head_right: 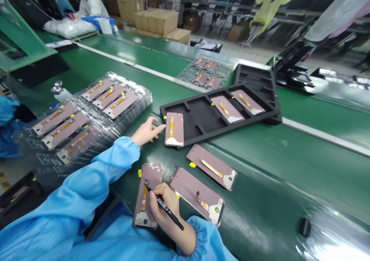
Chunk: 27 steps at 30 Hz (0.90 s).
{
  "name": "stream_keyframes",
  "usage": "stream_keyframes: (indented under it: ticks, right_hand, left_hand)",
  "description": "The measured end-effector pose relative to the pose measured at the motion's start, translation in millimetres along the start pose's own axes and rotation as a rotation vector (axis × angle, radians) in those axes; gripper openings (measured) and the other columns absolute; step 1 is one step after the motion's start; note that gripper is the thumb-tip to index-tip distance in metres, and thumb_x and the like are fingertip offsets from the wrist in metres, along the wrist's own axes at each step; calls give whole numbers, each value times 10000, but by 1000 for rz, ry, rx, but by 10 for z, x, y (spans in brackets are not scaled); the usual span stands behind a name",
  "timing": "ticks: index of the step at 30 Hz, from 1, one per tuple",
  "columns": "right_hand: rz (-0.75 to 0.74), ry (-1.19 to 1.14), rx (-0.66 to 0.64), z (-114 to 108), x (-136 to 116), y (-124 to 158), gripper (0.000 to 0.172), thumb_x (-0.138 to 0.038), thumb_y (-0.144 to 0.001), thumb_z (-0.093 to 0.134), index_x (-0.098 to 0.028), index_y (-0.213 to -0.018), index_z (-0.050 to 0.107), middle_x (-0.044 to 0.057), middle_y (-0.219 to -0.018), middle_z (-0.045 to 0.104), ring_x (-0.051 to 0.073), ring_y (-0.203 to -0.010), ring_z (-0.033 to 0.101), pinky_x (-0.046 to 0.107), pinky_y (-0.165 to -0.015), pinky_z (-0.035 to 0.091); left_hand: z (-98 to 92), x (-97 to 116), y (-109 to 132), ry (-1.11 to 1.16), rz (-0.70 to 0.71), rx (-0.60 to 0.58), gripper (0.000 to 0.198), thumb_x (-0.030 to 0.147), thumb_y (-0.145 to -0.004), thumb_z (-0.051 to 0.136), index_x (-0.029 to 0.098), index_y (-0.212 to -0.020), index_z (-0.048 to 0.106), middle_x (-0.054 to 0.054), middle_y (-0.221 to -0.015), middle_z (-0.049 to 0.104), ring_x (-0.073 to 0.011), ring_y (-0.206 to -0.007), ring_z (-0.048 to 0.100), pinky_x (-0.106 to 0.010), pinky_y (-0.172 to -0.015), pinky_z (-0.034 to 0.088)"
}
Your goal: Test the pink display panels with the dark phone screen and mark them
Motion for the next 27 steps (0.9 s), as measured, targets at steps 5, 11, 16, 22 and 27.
stream_keyframes:
  ticks: [5, 11, 16, 22, 27]
  right_hand:
    - [-39, 12, 32, -22, -46, 15, 104, -181, -913, 500, -234, -824, 501, -17, -693, 572, 134, -613, 595, 253, -576, 470]
    - [-72, -62, 105, -210, -211, 7, 105, -183, -918, 487, -231, -826, 505, -10, -692, 561, 137, -603, 573, 257, -571, 463]
    - [-105, -121, 77, -559, -333, -40, 138, -98, -899, 491, -234, -883, 513, -9, -725, 558, 130, -611, 572, 251, -547, 465]
    - [-32, -186, 206, -864, -202, -61, 118, -124, -921, 503, -229, -881, 541, -12, -719, 548, 136, -600, 556, 268, -521, 456]
    - [33, -205, 203, -808, -61, -60, 113, -144, -932, 515, -227, -858, 530, -17, -688, 529, 142, -591, 550, 276, -511, 447]
  left_hand:
    - [292, 3, -438, 120, -126, -72, 518, 425, -775, 750, 140, -1081, 445, 16, -643, 612, -112, -476, 576, -219, -475, 476]
    - [78, -24, -104, 311, -127, -187, 363, 374, -779, 750, 137, -989, 572, -35, -740, 678, -98, -556, 621, -172, -483, 450]
    - [-322, -138, 663, 382, -79, -180, 390, 408, -699, 795, 138, -908, 606, -37, -796, 671, -102, -610, 607, -160, -433, 411]
    - [-107, -624, 1531, 377, -180, -275, 439, 484, -712, 757, 147, -930, 580, -7, -748, 652, -100, -578, 581, -169, -419, 436]
    - [305, -1039, 1775, 386, -284, -285, 489, 541, -676, 745, 162, -895, 528, 10, -693, 633, -115, -522, 580, -192, -400, 426]
Point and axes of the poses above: each hand's wrist, its own y-axis away from the middle knuckle, its own z-axis out of the palm, x = y × z, the point moved 8 cm from there along -y, towards the middle knuckle
